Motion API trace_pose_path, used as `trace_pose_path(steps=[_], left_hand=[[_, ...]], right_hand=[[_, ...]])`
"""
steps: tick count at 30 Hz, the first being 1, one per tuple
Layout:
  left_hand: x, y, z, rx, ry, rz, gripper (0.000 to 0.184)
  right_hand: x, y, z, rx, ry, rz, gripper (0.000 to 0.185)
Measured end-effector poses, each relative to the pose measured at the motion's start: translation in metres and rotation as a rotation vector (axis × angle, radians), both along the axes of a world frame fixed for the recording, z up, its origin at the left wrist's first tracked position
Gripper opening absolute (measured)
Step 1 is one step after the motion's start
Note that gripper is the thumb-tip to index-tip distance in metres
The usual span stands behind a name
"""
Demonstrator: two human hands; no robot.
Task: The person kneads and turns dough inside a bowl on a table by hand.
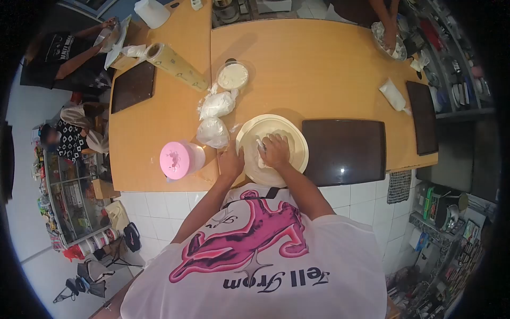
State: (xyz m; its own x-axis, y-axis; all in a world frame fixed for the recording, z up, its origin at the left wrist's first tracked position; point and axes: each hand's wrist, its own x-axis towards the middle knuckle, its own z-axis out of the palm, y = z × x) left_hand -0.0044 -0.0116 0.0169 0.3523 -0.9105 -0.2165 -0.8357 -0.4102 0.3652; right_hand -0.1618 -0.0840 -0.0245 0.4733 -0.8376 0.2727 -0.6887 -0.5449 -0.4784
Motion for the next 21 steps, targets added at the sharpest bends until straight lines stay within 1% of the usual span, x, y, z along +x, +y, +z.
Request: trace_pose_path(steps=[2, 4, 5, 7, 8, 10, 11, 14, 17, 18, 21], left_hand=[[0.003, -0.002, -0.002, -0.028, -0.01, 0.002, 0.036], [0.002, -0.001, -0.005, -0.074, -0.041, -0.014, 0.036], [0.002, 0.0, -0.006, -0.049, -0.03, -0.015, 0.037], [0.001, -0.003, 0.008, -0.004, -0.012, -0.018, 0.037], [0.002, -0.004, 0.004, -0.063, -0.041, -0.02, 0.037], [-0.001, 0.0, -0.004, -0.167, -0.09, -0.02, 0.037], [0.0, 0.001, -0.007, -0.13, -0.073, -0.019, 0.037], [0.0, 0.001, -0.003, -0.061, -0.034, -0.02, 0.038], [0.004, -0.004, -0.008, -0.085, -0.031, -0.04, 0.037], [0.004, -0.003, -0.007, -0.094, -0.029, -0.051, 0.037], [0.006, 0.0, -0.009, -0.089, -0.048, -0.083, 0.037]], right_hand=[[0.002, -0.004, -0.002, -0.026, 0.018, -0.006, 0.022], [0.005, -0.006, 0.006, -0.032, 0.011, -0.082, 0.021], [0.005, -0.007, 0.009, -0.038, 0.007, -0.125, 0.021], [0.007, -0.006, -0.001, 0.016, -0.11, -0.223, 0.02], [0.008, -0.007, -0.007, 0.043, -0.168, -0.265, 0.019], [0.011, -0.005, 0.001, 0.139, -0.336, -0.33, 0.019], [0.012, -0.004, 0.005, 0.185, -0.419, -0.361, 0.018], [0.012, 0.006, 0.031, 0.118, -0.269, -0.093, 0.02], [0.006, 0.012, 0.008, 0.016, -0.106, 0.037, 0.022], [0.006, 0.01, 0.005, 0.035, -0.061, 0.073, 0.023], [0.009, 0.006, -0.006, -0.039, -0.012, 0.049, 0.022]])
